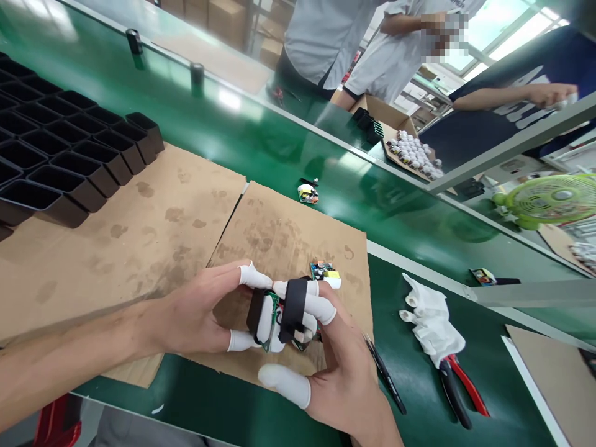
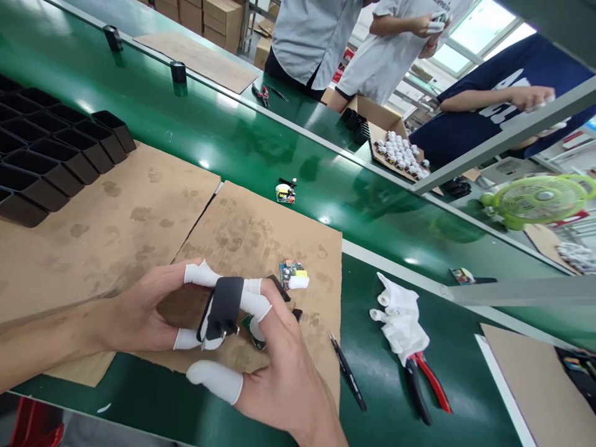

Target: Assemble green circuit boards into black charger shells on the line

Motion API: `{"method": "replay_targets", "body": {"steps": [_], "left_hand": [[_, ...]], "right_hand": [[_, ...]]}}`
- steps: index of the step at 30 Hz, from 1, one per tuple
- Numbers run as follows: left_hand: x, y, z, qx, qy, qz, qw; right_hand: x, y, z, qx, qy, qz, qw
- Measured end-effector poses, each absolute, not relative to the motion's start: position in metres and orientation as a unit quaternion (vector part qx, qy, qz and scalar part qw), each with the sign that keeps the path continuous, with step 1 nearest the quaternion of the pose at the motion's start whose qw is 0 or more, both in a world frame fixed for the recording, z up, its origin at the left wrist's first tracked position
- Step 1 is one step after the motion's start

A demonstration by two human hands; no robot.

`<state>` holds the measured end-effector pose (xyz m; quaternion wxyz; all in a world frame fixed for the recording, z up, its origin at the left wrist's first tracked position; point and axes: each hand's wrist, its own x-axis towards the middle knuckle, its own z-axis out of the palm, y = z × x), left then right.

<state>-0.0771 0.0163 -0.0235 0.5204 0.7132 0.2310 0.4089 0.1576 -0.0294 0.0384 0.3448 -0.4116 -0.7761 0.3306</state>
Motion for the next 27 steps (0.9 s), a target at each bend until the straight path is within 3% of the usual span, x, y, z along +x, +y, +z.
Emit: {"method": "replay_targets", "body": {"steps": [6,13,22,27], "left_hand": [[-0.078,0.015,-0.025,0.729,0.242,0.395,0.504],[-0.074,0.018,-0.013,0.752,0.249,0.398,0.464],[-0.010,0.035,0.052,0.714,0.155,0.490,0.476],[0.019,0.040,0.086,0.704,0.101,0.540,0.449]], "right_hand": [[0.159,-0.032,0.032,-0.410,-0.772,0.335,0.351],[0.175,-0.039,0.041,-0.411,-0.730,0.309,0.450],[0.220,-0.042,0.117,-0.371,-0.707,0.253,0.546],[0.243,-0.030,0.159,-0.323,-0.740,0.238,0.539]]}}
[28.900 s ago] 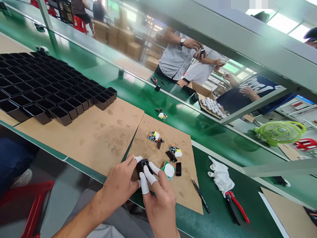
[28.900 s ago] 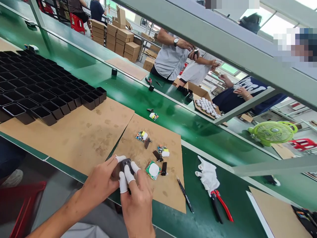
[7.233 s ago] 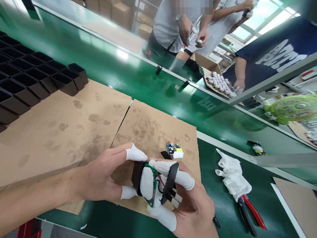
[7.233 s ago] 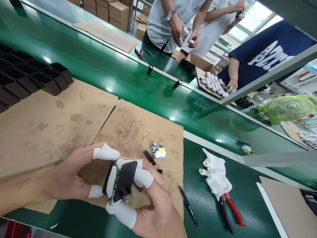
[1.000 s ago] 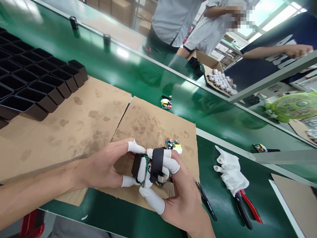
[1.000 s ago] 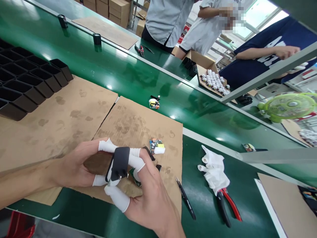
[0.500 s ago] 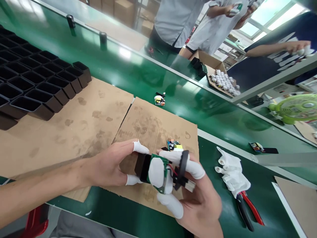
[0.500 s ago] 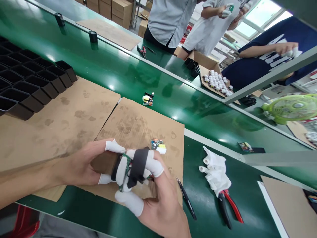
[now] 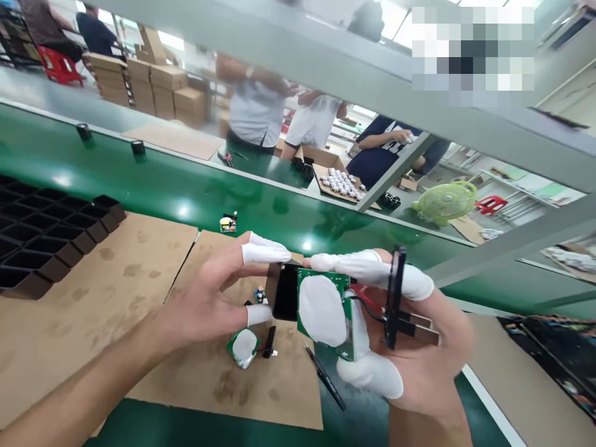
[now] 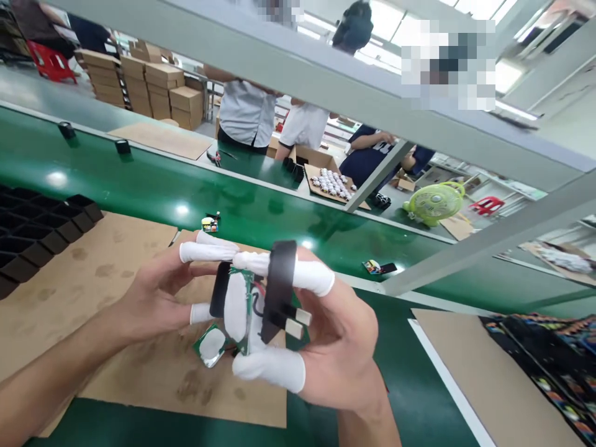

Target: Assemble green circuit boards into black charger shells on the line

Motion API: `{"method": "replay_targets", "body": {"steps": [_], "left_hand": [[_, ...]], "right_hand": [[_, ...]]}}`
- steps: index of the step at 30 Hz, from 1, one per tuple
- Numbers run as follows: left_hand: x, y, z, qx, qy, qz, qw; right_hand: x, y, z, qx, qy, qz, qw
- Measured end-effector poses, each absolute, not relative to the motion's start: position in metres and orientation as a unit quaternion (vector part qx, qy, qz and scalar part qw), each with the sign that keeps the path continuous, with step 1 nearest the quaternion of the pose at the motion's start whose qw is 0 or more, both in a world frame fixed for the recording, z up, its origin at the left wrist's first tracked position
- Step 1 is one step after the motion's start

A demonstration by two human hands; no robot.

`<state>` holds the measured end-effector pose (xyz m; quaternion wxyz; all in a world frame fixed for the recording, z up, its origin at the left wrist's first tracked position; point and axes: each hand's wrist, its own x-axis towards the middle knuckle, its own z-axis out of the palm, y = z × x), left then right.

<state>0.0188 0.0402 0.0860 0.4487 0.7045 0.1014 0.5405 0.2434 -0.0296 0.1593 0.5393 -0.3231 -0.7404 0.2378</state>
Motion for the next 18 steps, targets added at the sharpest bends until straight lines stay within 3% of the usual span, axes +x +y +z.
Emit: {"method": "replay_targets", "body": {"steps": [10,18], "left_hand": [[0.019,0.035,0.070,0.685,0.148,0.556,0.446],[0.009,0.035,0.067,0.721,0.189,0.562,0.359]], "right_hand": [[0.249,-0.020,0.151,-0.277,-0.757,0.282,0.520],[0.241,-0.013,0.146,-0.268,-0.761,0.303,0.507]]}}
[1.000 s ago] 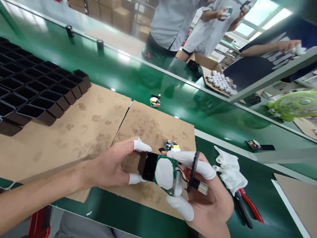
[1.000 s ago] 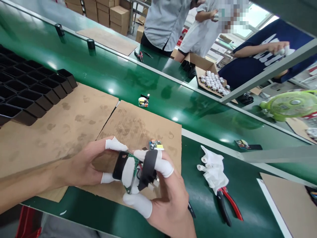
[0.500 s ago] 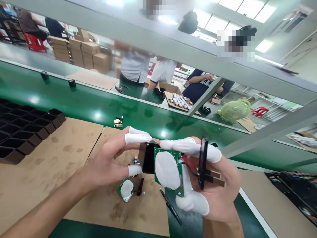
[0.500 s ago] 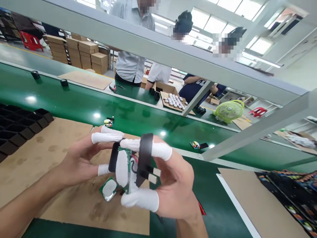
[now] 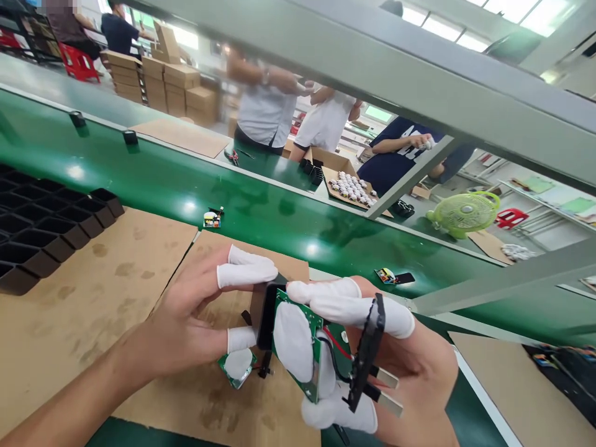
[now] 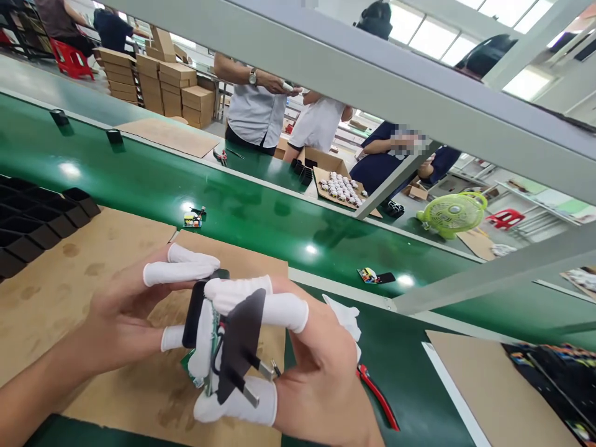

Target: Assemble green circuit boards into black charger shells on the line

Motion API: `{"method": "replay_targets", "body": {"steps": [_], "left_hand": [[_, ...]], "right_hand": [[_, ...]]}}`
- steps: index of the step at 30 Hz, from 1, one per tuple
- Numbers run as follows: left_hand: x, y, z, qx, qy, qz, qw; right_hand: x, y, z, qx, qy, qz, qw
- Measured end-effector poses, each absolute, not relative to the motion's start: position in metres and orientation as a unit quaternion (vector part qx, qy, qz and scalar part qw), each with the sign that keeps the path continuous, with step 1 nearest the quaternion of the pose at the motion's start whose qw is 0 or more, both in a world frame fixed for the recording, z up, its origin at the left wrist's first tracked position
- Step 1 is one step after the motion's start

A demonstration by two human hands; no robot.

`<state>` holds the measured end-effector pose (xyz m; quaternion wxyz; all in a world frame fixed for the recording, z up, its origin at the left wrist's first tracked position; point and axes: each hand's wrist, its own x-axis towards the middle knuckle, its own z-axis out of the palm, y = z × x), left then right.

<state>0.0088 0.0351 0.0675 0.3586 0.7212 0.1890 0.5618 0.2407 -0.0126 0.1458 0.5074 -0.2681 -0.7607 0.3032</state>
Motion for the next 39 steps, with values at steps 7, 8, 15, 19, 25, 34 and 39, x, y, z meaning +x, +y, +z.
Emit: {"method": "replay_targets", "body": {"steps": [7,8,15,19,25,34,39], "left_hand": [[0.006,0.038,0.065,0.729,0.166,0.570,0.341],[0.006,0.038,0.065,0.728,0.166,0.571,0.341],[0.005,0.037,0.067,0.727,0.178,0.572,0.335],[0.005,0.037,0.067,0.726,0.189,0.571,0.335],[0.005,0.037,0.067,0.724,0.167,0.569,0.353],[0.004,0.037,0.065,0.722,0.172,0.574,0.347],[0.003,0.037,0.062,0.726,0.178,0.566,0.348]], "right_hand": [[0.235,-0.013,0.138,-0.284,-0.741,0.331,0.511],[0.235,-0.013,0.137,-0.287,-0.740,0.331,0.511],[0.235,-0.011,0.139,-0.292,-0.751,0.323,0.496],[0.230,-0.009,0.141,-0.283,-0.750,0.347,0.487],[0.225,-0.005,0.144,-0.274,-0.764,0.329,0.482],[0.235,-0.006,0.135,-0.299,-0.784,0.267,0.474],[0.234,-0.006,0.137,-0.305,-0.790,0.252,0.468]]}}
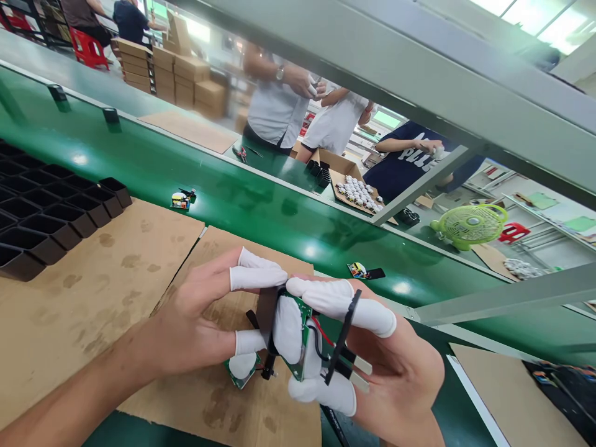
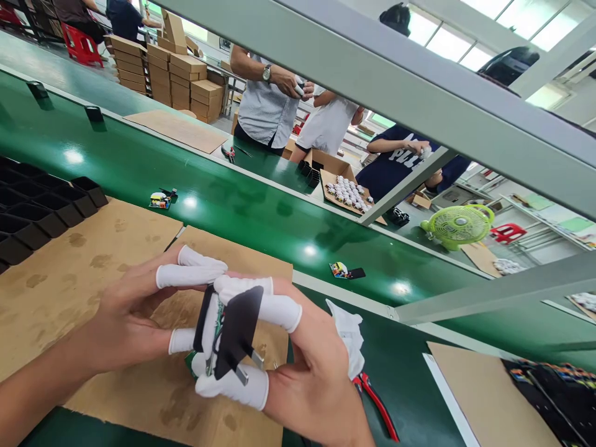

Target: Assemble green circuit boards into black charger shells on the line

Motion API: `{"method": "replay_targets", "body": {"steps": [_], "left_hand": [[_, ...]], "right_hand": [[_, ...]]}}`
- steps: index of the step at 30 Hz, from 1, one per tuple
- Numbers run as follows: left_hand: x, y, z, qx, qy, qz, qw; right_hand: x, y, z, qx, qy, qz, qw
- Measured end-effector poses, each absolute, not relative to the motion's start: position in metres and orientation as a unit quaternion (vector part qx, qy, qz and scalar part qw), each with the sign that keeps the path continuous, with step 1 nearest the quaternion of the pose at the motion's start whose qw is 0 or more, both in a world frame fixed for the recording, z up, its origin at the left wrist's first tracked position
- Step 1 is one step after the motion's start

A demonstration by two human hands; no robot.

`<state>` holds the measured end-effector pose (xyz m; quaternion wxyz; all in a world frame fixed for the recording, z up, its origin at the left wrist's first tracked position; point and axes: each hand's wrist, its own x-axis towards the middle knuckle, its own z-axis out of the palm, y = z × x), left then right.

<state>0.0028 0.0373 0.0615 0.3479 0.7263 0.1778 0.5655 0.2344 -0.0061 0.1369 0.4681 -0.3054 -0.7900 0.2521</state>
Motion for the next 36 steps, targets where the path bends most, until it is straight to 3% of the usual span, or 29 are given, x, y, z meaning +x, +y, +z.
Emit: {"method": "replay_targets", "body": {"steps": [16,22,28,36], "left_hand": [[0.005,0.036,0.071,0.718,0.169,0.572,0.359],[0.012,0.040,0.060,0.662,0.158,0.565,0.466],[0.024,0.041,0.045,0.591,0.174,0.559,0.555],[0.024,0.034,0.047,0.608,0.178,0.563,0.531]], "right_hand": [[0.236,-0.002,0.131,-0.325,-0.815,0.249,0.410],[0.230,0.000,0.135,-0.373,-0.815,0.246,0.369],[0.223,0.001,0.133,-0.397,-0.792,0.256,0.386],[0.224,0.001,0.131,-0.405,-0.776,0.267,0.403]]}}
